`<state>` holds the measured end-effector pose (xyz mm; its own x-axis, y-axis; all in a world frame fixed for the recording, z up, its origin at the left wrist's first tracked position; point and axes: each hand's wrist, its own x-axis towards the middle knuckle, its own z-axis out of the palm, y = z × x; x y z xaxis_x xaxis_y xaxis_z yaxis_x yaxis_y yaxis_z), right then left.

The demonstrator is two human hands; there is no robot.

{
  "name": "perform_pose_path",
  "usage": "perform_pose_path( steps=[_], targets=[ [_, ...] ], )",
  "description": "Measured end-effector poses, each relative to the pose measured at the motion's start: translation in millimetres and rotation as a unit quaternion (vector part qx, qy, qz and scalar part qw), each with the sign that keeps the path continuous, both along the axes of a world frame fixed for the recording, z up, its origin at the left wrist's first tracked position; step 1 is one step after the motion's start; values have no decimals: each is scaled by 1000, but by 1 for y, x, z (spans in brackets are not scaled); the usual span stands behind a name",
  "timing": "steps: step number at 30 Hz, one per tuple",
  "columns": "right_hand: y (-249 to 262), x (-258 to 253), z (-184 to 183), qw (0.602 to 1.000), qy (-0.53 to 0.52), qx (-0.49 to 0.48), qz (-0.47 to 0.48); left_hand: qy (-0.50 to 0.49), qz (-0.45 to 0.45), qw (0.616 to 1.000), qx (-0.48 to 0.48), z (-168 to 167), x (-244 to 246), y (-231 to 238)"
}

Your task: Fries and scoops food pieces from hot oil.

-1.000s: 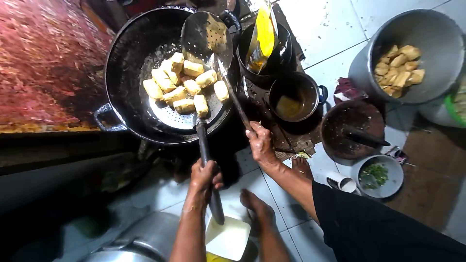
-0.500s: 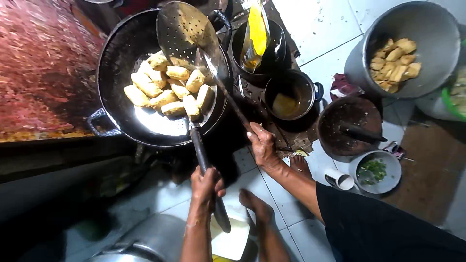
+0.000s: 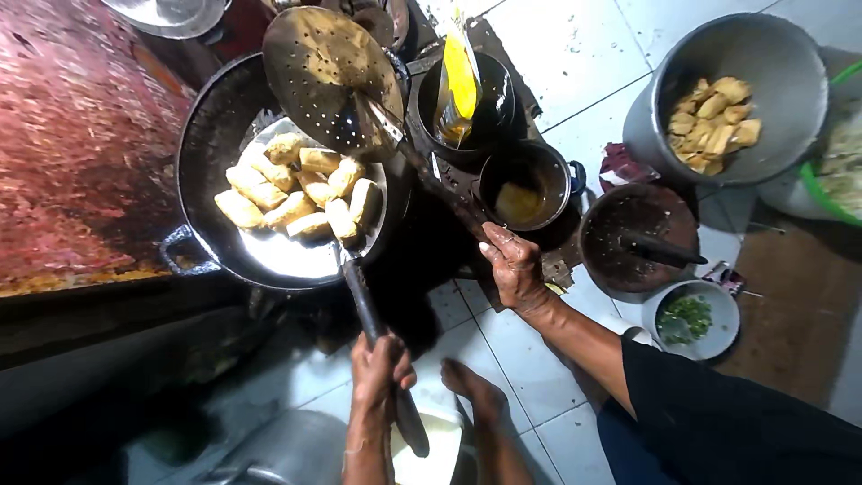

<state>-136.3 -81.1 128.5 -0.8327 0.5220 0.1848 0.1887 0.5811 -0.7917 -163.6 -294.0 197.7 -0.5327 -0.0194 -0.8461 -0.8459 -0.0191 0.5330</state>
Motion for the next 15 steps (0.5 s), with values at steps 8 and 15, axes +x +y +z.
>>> perform_pose_path(
  steps=[8,15],
  targets=[
    [13,3,1,999,6,-15,-28,-14,35,999,14,5,4,7],
    [17,-2,13,986,-99,-131,10,32,17,999,-3,10,16,17]
  ],
)
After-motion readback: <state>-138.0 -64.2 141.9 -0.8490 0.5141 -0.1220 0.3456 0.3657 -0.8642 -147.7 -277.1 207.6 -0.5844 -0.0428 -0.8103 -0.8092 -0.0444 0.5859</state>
